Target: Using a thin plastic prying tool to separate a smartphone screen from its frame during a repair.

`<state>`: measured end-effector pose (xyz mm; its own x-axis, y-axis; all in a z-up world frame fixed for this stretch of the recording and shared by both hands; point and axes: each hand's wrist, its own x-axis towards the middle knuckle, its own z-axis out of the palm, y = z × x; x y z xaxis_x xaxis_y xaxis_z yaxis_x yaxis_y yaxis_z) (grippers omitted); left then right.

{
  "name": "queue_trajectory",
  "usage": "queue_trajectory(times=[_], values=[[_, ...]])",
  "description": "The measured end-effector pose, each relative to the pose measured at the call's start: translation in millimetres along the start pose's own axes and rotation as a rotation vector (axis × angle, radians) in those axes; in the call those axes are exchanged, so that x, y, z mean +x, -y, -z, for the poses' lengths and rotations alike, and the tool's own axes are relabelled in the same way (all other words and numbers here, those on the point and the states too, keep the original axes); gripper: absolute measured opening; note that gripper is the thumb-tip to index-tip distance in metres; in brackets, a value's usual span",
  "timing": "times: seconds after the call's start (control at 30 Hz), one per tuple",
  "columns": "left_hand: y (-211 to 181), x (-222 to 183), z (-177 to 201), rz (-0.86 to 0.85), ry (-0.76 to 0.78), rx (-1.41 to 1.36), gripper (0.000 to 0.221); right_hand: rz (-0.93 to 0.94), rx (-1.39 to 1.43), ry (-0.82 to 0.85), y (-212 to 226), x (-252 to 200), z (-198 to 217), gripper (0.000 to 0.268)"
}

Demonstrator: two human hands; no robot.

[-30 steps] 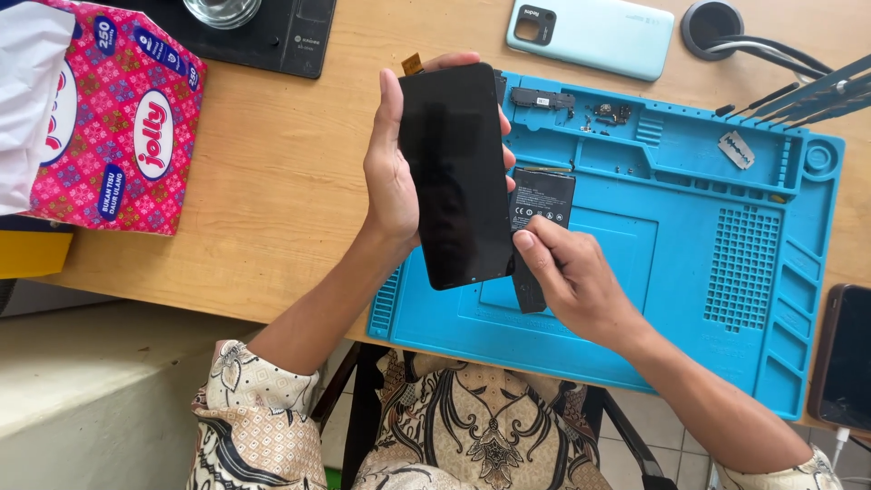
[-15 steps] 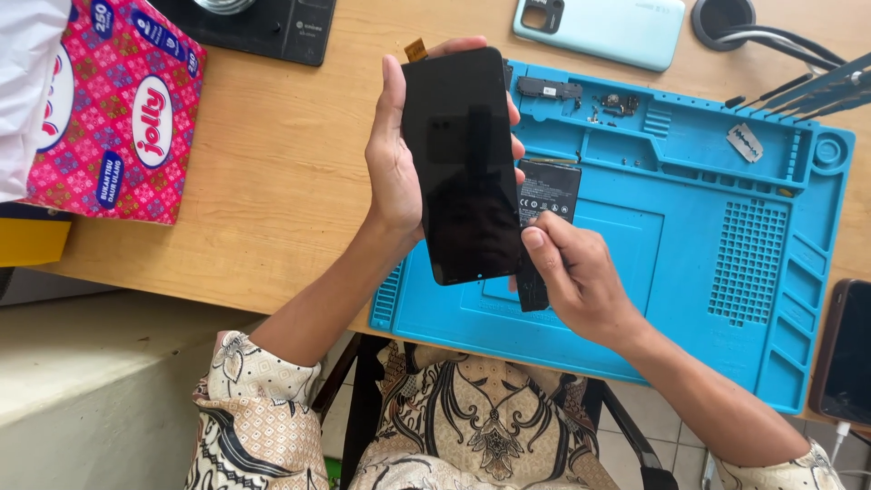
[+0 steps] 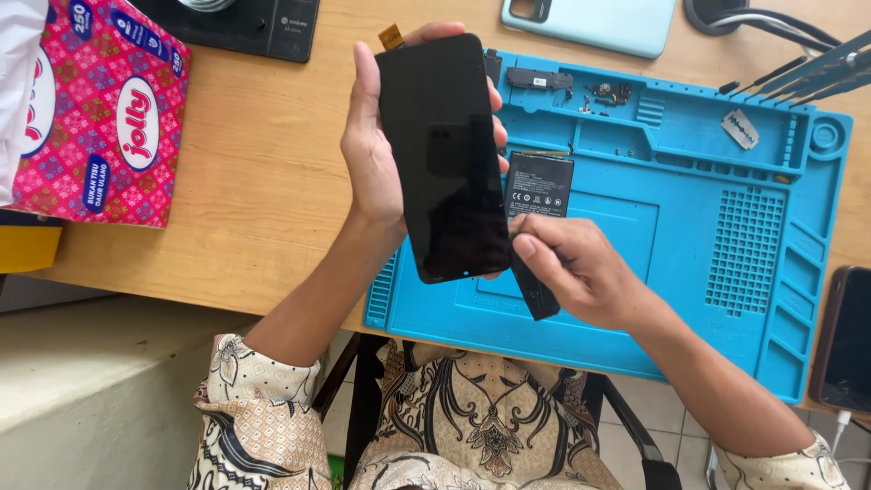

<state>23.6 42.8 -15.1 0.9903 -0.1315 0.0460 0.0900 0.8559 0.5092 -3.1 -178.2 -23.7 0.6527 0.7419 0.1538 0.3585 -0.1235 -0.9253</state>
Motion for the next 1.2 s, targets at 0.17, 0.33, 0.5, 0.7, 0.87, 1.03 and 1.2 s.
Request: queue_trajectory(times=[0.17, 0.33, 0.5, 0.7, 0.87, 1.03, 1.2], values=[[-0.2, 0.0, 1.9, 0.047, 0.003, -0.04, 0.063, -0.063, 0.014, 0.002, -0.4, -2.7, 0.0, 0.034], [-1.7, -1.4, -1.4, 0.045, 0.025, 0.001, 0.065, -0.085, -0.021, -0.038, -1.8, -5.0, -2.5, 0.034], [-1.1, -4.0, -7.7, 0.065, -0.015, 0.039, 0.066, -0.128, -0.084, -0.1, -4.5, -7.3, -1.6, 0.04], [1.4, -4.8, -11.1, 0.056, -0.043, 0.08, 0.067, -0.164, -0.117, -0.09, -5.6, -9.4, -1.1, 0.04], [2.6, -3.4, -9.0, 0.065, -0.07, 0.081, 0.067, -0.162, -0.173, -0.094, -4.1, -9.4, -2.0, 0.04], [4.0, -2.0, -5.0, 0.098, -0.057, 0.031, 0.064, -0.132, -0.148, -0.062, -1.3, -5.8, 2.6, 0.04], [8.4, -1.0, -0.1, 0.122, -0.04, -0.056, 0.065, -0.144, -0.035, 0.01, -4.0, -5.0, 7.2, 0.039]])
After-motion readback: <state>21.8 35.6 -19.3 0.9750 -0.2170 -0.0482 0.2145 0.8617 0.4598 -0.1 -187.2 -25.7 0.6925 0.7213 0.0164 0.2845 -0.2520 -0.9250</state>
